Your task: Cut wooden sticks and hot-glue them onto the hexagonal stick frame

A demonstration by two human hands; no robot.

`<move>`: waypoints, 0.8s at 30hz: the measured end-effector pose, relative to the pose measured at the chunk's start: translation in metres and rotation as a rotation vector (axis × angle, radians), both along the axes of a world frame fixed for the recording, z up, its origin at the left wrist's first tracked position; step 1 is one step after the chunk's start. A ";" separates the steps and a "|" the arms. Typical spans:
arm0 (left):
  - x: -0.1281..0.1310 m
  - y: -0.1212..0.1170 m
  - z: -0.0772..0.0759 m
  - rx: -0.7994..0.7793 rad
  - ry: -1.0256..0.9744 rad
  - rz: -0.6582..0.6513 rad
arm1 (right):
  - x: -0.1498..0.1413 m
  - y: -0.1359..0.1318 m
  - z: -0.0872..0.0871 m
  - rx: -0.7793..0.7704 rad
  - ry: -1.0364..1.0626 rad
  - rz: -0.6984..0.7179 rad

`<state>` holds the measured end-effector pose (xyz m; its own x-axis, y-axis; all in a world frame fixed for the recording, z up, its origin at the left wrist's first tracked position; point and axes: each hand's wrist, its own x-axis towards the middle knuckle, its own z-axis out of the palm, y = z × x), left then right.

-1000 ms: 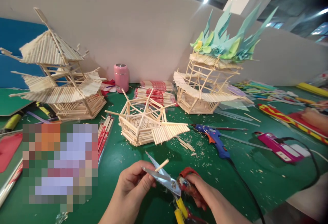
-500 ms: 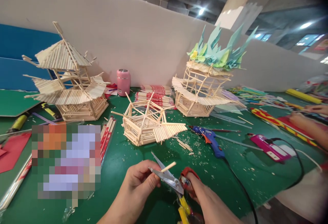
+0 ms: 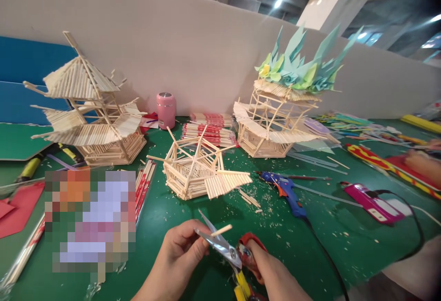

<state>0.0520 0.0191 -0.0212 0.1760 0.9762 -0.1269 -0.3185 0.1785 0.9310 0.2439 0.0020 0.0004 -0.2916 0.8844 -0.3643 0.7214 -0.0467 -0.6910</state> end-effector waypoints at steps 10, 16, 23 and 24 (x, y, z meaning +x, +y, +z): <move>-0.009 0.001 -0.004 -0.055 0.019 -0.029 | 0.003 0.011 0.000 0.018 -0.024 0.109; -0.005 0.001 -0.001 -0.069 0.028 0.038 | -0.004 0.012 0.005 0.019 0.056 0.136; -0.008 -0.002 0.004 -0.107 -0.025 0.000 | -0.004 0.009 0.011 0.049 0.031 0.109; -0.009 -0.002 0.004 -0.134 -0.051 -0.024 | -0.004 0.009 0.012 0.054 0.034 0.117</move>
<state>0.0432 0.0176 -0.0168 0.2089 0.9465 -0.2461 -0.3588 0.3083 0.8810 0.2398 0.0111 0.0122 -0.4051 0.8618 -0.3052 0.6960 0.0742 -0.7142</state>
